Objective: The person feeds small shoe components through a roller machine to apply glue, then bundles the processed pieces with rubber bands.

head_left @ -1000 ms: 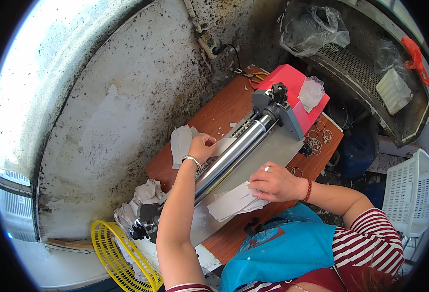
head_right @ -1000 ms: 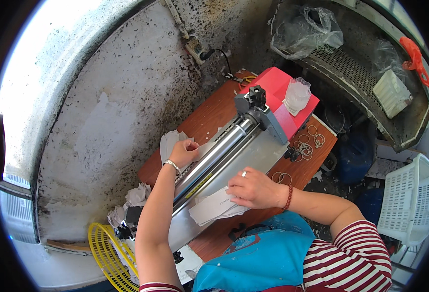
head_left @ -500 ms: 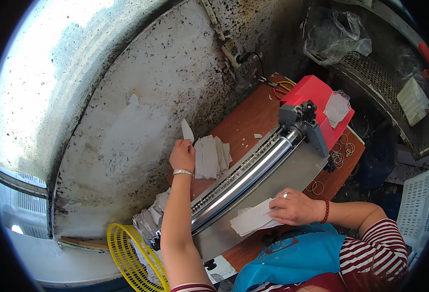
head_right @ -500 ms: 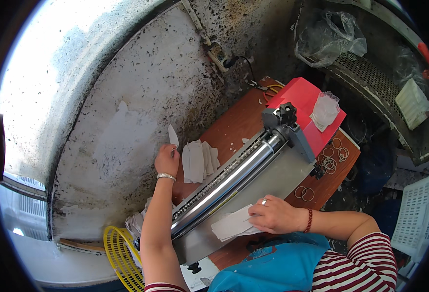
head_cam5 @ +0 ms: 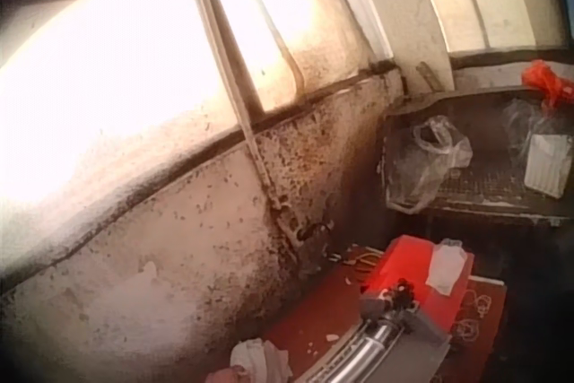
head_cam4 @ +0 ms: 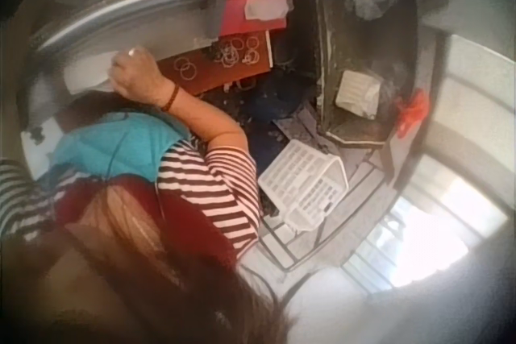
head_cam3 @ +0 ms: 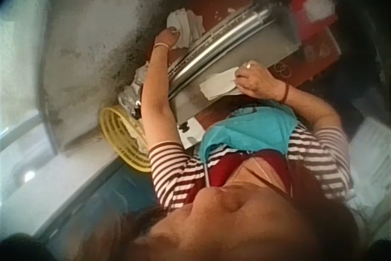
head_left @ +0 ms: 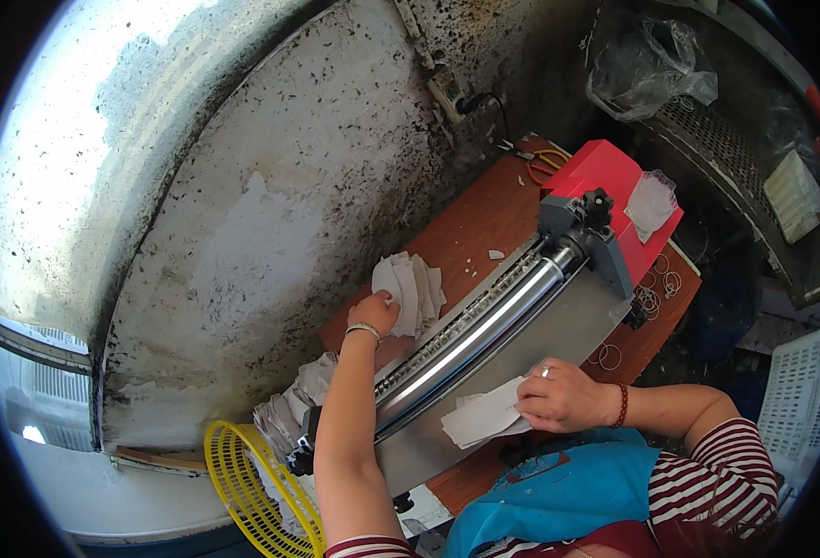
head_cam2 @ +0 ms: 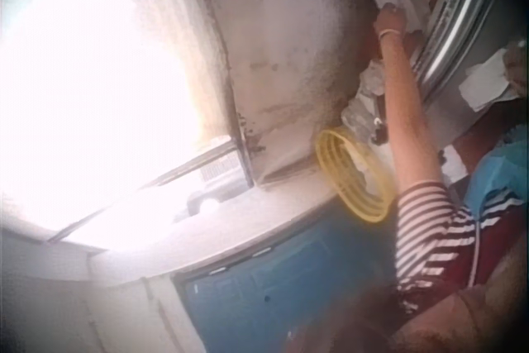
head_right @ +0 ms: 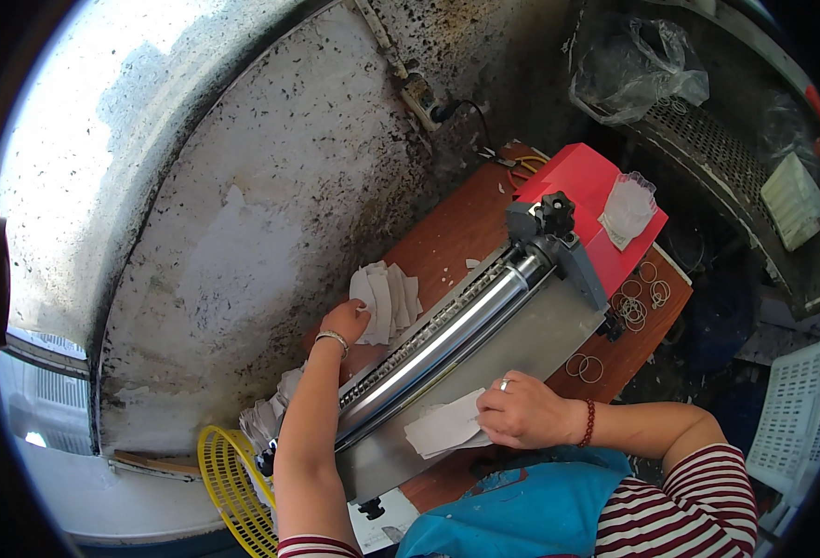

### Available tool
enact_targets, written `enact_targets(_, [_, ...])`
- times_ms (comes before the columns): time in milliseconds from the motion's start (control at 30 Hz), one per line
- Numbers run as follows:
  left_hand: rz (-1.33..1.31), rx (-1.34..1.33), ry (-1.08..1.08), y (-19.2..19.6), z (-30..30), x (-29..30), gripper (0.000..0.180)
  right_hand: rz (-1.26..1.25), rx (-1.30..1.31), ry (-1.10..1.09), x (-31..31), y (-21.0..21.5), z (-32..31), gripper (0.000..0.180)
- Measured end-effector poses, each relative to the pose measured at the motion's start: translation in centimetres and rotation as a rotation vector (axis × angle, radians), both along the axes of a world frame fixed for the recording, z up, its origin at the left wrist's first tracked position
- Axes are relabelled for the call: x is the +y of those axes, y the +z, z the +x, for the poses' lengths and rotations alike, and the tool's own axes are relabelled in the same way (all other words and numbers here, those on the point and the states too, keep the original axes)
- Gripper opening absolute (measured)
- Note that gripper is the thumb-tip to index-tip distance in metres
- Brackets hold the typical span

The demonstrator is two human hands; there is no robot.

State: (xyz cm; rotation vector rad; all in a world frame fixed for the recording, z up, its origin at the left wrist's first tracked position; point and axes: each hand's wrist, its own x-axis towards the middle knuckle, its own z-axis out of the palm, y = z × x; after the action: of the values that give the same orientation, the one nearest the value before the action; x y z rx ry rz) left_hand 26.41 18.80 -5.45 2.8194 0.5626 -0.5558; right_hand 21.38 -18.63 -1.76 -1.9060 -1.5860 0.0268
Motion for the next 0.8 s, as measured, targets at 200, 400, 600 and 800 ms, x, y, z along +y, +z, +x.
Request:
enact_targets(200, [0.076,-0.152,-0.025,-1.2,-1.0,0.7,0.029,0.147,-0.161,-0.05,0.0,-1.1,0.1,0.013])
enact_targets(400, [-0.031,-0.192,-0.007,0.2,-1.3,-0.2,0.025,0.17,-0.28,-0.086,-1.0,-1.2,0.8,0.014])
enact_targets(600, [-0.324,-0.396,-0.137,0.6,-1.4,-2.9,0.027,0.123,-0.333,-0.26,-3.5,-0.8,3.1,0.012])
enact_targets(800, [-0.669,-0.234,-0.249,3.0,-1.5,-8.8,0.03,0.046,-0.31,-0.369,-3.5,-1.3,1.7,0.011])
